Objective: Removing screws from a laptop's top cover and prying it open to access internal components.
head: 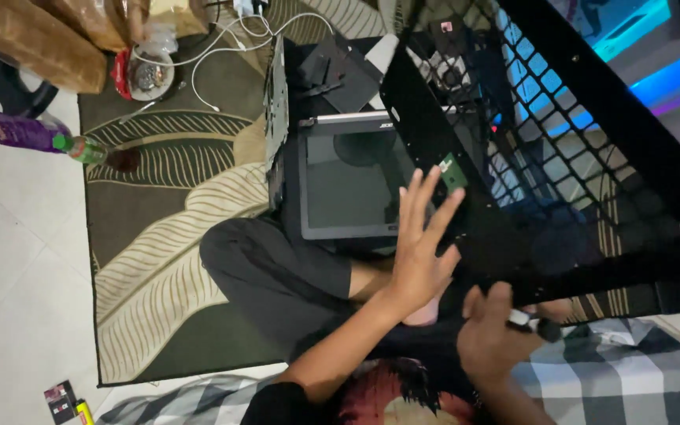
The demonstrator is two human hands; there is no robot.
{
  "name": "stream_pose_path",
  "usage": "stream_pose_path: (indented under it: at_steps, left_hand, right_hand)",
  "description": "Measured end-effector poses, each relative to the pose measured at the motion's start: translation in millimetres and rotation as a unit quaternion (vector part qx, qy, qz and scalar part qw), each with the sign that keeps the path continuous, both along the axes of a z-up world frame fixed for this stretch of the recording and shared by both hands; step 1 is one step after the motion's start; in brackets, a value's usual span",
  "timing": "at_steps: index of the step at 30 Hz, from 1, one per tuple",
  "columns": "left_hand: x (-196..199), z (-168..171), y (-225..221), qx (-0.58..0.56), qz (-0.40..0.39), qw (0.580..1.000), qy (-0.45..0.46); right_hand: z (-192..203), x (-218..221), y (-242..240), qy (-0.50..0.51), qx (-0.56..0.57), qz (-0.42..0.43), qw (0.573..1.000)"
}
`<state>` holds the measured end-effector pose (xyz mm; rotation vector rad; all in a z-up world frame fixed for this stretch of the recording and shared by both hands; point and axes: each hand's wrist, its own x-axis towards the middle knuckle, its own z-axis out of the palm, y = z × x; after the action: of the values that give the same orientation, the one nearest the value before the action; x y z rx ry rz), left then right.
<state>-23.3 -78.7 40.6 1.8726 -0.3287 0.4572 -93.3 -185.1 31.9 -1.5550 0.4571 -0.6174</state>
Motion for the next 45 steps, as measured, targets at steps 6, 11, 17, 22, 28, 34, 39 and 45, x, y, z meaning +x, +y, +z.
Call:
stream_pose_path:
  at_steps: [6,11,17,22,28,34,39,45]
  left_hand:
    - [21,7,0,-0.032,0.073,0.997,-0.004]
    - [13,31,20,-0.047,0.063,0.993,0.085]
    - [-14,20,52,-0.472,-0.137,0.822,0.287]
    - [-39,-7,66,-0.488,0.010,0.710,0.507]
    - [-36,-9,79,-0.581,0.019,0.673,0.458]
    - [-33,-11,84,-0.533,0.027,0.760,0.370]
    - [-33,0,82,-0.486,-0.009,0.808,0.332]
    - [-35,-7,78,-0.510,-0.054,0.800,0.312]
  right_hand:
    - [-1,1,-11,0.010,-0.243,0.140,0.960]
    - [48,24,-1,-0.105,-0.137,0.336,0.926]
    - [17,51,-53,-0.043,-0.246,0.088,0.964]
    - [13,58,-73,0.109,-0.118,0.063,0.985]
    - [-32,57,-89,0.274,0.029,0.204,0.939]
    - [-43,57,-77,0.253,0.019,0.170,0.952]
    - [-42,55,-77,0.189,0.055,0.192,0.961]
    - [-35,54,-76,0.176,0.071,0.207,0.960]
